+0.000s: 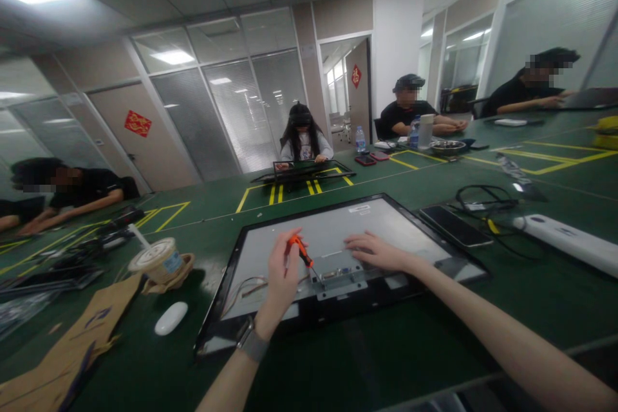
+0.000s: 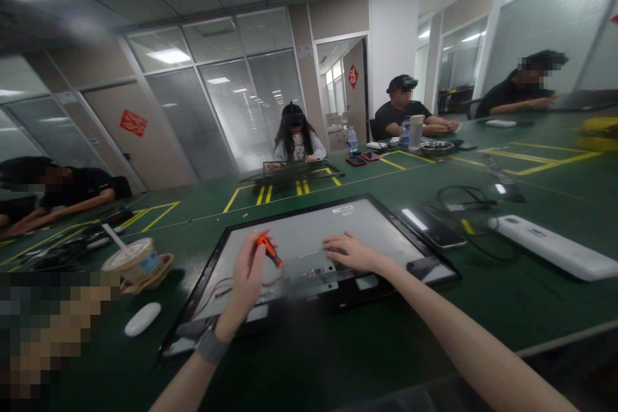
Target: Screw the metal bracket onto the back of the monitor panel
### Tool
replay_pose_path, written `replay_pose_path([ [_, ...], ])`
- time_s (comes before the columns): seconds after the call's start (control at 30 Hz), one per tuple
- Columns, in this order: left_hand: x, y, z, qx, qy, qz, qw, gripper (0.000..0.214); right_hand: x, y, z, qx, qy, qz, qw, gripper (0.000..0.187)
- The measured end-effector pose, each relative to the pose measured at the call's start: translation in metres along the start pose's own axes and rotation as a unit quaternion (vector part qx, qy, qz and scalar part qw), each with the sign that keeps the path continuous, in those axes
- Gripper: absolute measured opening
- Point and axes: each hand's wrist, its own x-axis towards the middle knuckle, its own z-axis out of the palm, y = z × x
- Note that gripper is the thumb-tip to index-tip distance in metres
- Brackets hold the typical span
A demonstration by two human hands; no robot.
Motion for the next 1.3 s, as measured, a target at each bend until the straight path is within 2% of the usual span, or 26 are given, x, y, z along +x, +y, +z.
replay_pose_path([
  [0.1,0.000,-0.004,0.000,-0.026,-0.019,-0.011,0.999,0.028,0.000,0.000,0.001,0.003,0.001,0.001,1.000,0.049],
  [0.2,0.002,-0.005,-0.001,0.033,0.024,0.016,0.999,0.019,0.000,0.001,0.001,0.005,0.004,0.000,1.000,0.049],
  [0.3,0.001,0.000,-0.001,0.066,0.061,0.025,0.996,0.019,0.000,0.000,0.001,0.003,0.004,0.000,1.000,0.049],
  [0.43,-0.002,0.003,0.000,0.013,0.036,0.029,0.999,0.028,0.000,-0.001,0.000,0.002,-0.001,0.005,1.000,0.049],
  [0.53,-0.002,0.000,0.001,0.014,0.022,0.031,0.999,0.025,0.000,-0.001,0.000,0.008,0.004,0.004,1.000,0.050],
  [0.73,-0.005,-0.001,0.006,0.079,0.092,0.056,0.991,0.015,0.001,0.002,0.002,0.008,0.007,0.004,1.000,0.051],
  [0.87,-0.015,0.003,0.011,-0.005,0.048,0.002,0.999,0.030,0.000,0.003,0.002,0.004,0.002,-0.001,1.000,0.051],
  [1.0,-0.021,0.001,0.013,-0.029,0.039,0.001,0.999,0.032,0.000,0.004,0.003,0.011,0.012,-0.003,1.000,0.052],
  [1.17,-0.018,0.003,0.013,0.005,0.028,0.015,0.999,0.030,0.000,0.004,0.003,0.009,0.012,0.001,1.000,0.052],
  [1.3,-0.013,0.006,0.012,0.078,0.071,0.067,0.992,0.016,0.000,0.004,0.002,0.009,0.008,-0.002,1.000,0.052],
])
